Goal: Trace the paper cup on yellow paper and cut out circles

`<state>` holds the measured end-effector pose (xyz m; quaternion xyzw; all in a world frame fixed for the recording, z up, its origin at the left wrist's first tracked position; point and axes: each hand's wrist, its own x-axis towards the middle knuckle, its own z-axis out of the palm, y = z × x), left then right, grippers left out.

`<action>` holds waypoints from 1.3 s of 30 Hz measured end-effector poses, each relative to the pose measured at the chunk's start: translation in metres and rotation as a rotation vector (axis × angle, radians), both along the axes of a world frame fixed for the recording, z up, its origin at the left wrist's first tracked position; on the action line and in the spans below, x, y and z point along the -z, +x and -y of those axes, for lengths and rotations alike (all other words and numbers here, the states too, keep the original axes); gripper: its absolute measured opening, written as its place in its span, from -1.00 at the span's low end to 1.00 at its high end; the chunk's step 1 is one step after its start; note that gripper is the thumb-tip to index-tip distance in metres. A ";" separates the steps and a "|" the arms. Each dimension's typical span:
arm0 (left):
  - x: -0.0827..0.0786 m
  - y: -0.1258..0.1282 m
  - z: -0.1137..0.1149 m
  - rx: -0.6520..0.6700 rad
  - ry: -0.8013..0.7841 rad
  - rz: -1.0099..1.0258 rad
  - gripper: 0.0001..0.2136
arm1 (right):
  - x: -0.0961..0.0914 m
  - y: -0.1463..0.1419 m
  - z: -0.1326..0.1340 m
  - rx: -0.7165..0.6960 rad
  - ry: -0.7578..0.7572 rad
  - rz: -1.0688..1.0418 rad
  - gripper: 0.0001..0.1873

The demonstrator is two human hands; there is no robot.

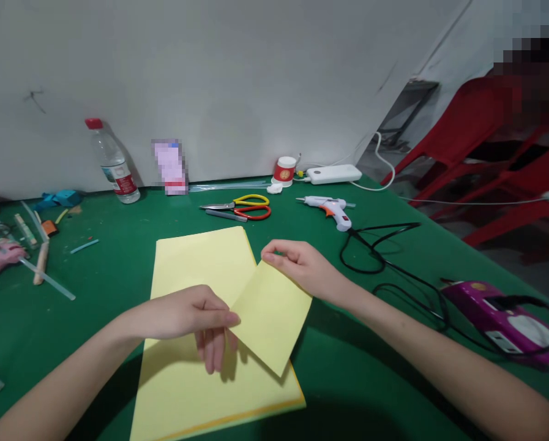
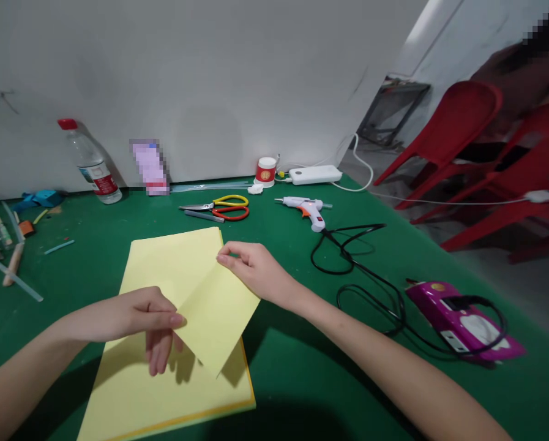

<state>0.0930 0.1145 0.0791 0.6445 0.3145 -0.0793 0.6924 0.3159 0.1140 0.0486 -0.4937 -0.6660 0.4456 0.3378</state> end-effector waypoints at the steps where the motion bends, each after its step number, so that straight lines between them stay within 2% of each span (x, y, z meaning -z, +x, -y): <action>1: -0.004 -0.002 0.001 0.052 0.004 -0.006 -0.61 | 0.002 0.001 -0.002 0.007 -0.011 -0.006 -0.69; 3: -0.011 -0.004 0.005 0.125 0.125 -0.016 -0.63 | 0.007 0.003 -0.007 0.048 -0.012 -0.009 -0.69; 4: -0.011 -0.003 0.009 0.127 0.251 -0.025 -0.62 | 0.010 0.003 -0.010 0.076 -0.006 -0.002 -0.70; 6: -0.005 -0.001 0.019 0.045 0.601 -0.042 -0.60 | 0.021 0.000 -0.015 0.115 0.006 0.031 -0.71; 8: 0.012 0.004 0.027 -0.036 0.971 -0.032 -0.65 | 0.034 -0.007 -0.016 0.119 0.006 0.084 -0.73; 10: 0.032 0.008 0.033 0.019 1.379 0.021 -0.71 | 0.047 -0.016 -0.014 0.093 -0.007 0.138 -0.74; 11: 0.041 0.009 0.035 0.040 1.512 0.032 -0.72 | 0.053 -0.021 -0.012 0.075 -0.016 0.163 -0.75; 12: 0.048 0.009 0.036 0.048 1.567 0.035 -0.73 | 0.057 -0.025 -0.009 0.060 -0.023 0.185 -0.75; 14: 0.056 0.008 0.036 0.035 1.603 0.037 -0.75 | 0.062 -0.031 -0.005 0.042 -0.027 0.223 -0.74; 18: 0.057 0.003 0.033 0.013 1.583 0.094 -0.76 | 0.063 -0.037 0.003 0.051 -0.003 0.290 -0.74; 21: 0.065 -0.001 0.030 0.092 1.460 0.086 -0.71 | 0.059 -0.041 0.004 0.018 0.002 0.362 -0.73; 23: 0.074 -0.004 0.027 0.150 1.405 0.027 -0.66 | 0.052 -0.040 -0.005 -0.027 0.005 0.438 -0.70; 26: 0.085 -0.009 0.024 0.234 1.408 -0.078 -0.59 | 0.030 -0.022 -0.047 0.011 0.061 0.598 -0.72; 29: 0.088 -0.011 0.022 0.302 1.403 -0.126 -0.57 | 0.004 0.015 -0.116 0.216 0.199 0.770 -0.75; 31: 0.085 -0.011 0.020 0.332 1.408 -0.135 -0.56 | -0.006 0.042 -0.163 0.329 0.261 0.874 -0.71; 34: 0.083 -0.008 0.018 0.357 1.435 -0.155 -0.53 | -0.007 0.073 -0.213 0.450 0.317 1.027 -0.67; 39: 0.088 -0.005 0.013 0.418 1.457 -0.168 -0.53 | 0.008 0.090 -0.249 0.515 0.353 1.176 -0.66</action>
